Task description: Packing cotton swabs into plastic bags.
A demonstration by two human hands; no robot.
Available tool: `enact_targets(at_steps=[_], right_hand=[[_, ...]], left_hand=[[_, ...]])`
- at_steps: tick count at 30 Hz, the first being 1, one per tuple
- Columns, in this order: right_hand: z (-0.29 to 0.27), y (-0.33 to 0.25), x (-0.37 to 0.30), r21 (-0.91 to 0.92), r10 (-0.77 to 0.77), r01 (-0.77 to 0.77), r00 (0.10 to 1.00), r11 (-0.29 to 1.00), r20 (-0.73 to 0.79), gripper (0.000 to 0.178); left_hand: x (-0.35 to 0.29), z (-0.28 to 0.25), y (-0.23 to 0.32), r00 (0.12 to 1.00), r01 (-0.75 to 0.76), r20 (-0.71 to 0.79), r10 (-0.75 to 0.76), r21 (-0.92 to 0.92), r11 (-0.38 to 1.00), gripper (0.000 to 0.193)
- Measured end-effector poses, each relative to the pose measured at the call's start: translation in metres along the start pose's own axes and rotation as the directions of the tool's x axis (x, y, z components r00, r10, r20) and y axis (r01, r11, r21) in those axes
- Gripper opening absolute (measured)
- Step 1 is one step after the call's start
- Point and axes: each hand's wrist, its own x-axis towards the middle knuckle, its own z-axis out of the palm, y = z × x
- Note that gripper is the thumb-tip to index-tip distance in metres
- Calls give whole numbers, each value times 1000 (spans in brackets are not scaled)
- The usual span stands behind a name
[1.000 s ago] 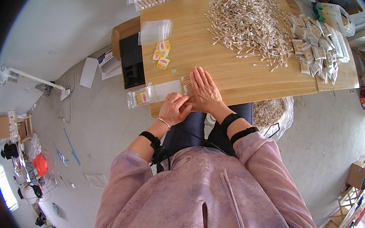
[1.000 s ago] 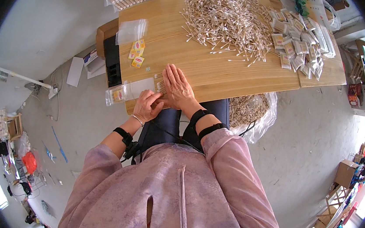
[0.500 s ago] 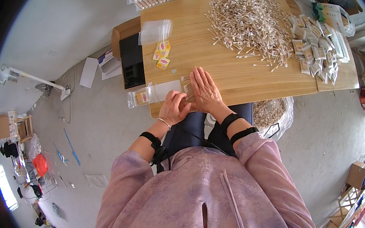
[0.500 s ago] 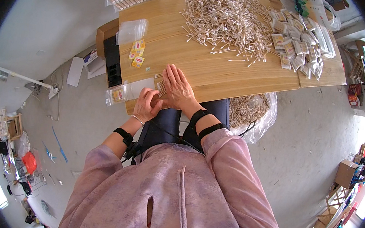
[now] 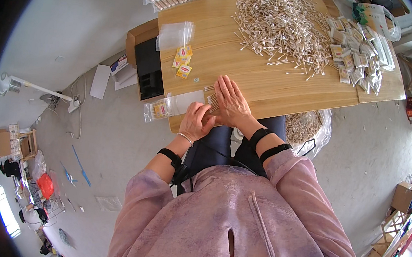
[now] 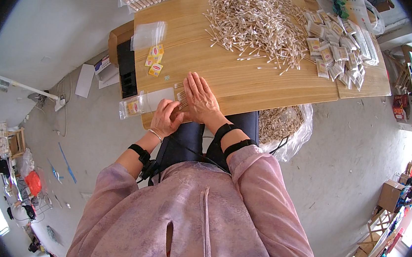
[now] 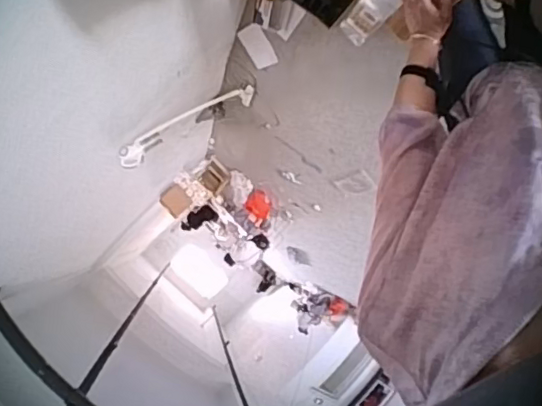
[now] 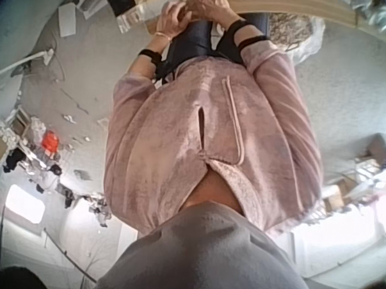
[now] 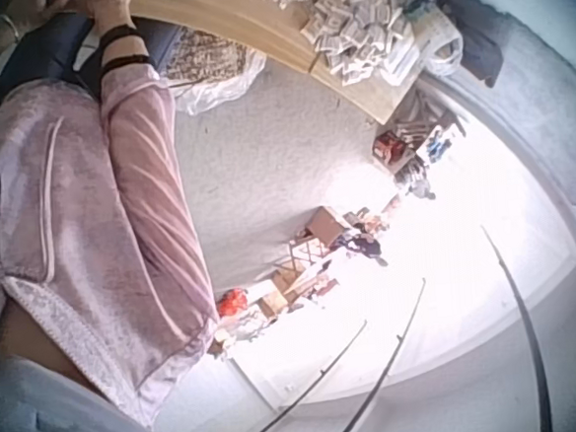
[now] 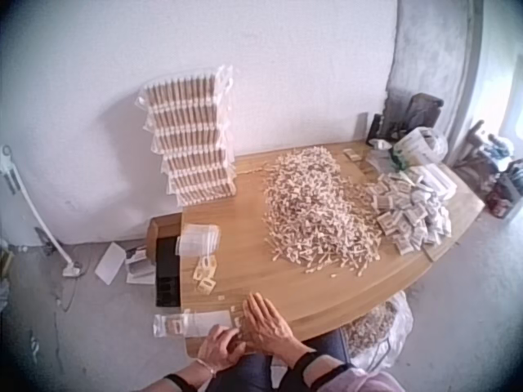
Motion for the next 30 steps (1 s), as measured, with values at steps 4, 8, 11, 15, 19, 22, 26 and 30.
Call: enact_targets(at_steps=[4, 8, 11, 15, 19, 22, 26, 30], right_hand=[[1, 0, 1, -1, 0, 0, 1000, 1000, -17, 110], [-2, 0, -1, 8, -6, 6, 1000, 1000, -12, 101], [-5, -1, 0, 24, -2, 2, 1000, 1000, 6, 101], [-5, -1, 0, 5, 4, -4, 1000, 1000, 15, 102], [-2, 0, 0, 13, 1, -1, 1000, 1000, 1, 109], [-1, 0, 0, 37, 0, -1, 1000, 999, 6, 109], [-1, 1, -1, 41, 0, 0, 1000, 999, -3, 110], [-3, -1, 0, 18, -2, 2, 1000, 1000, 14, 109]], left_hand=[[1, -1, 1, 1000, -6, -1, 6, 0, 1000, 39], [1, -2, 5, 993, 114, 42, -111, -69, 991, 38], [1, -1, 2, 999, 45, -8, -46, -60, 997, 35], [1, 0, 1, 999, 35, -4, -35, -45, 998, 34], [1, 0, 0, 1000, 6, -3, -6, -18, 1000, 34], [1, 0, -1, 1000, -3, -3, 3, -3, 1000, 32], [1, 0, 0, 999, -35, -5, 35, 16, 999, 29], [1, -2, 1, 999, -37, -14, 37, 7, 999, 29]])
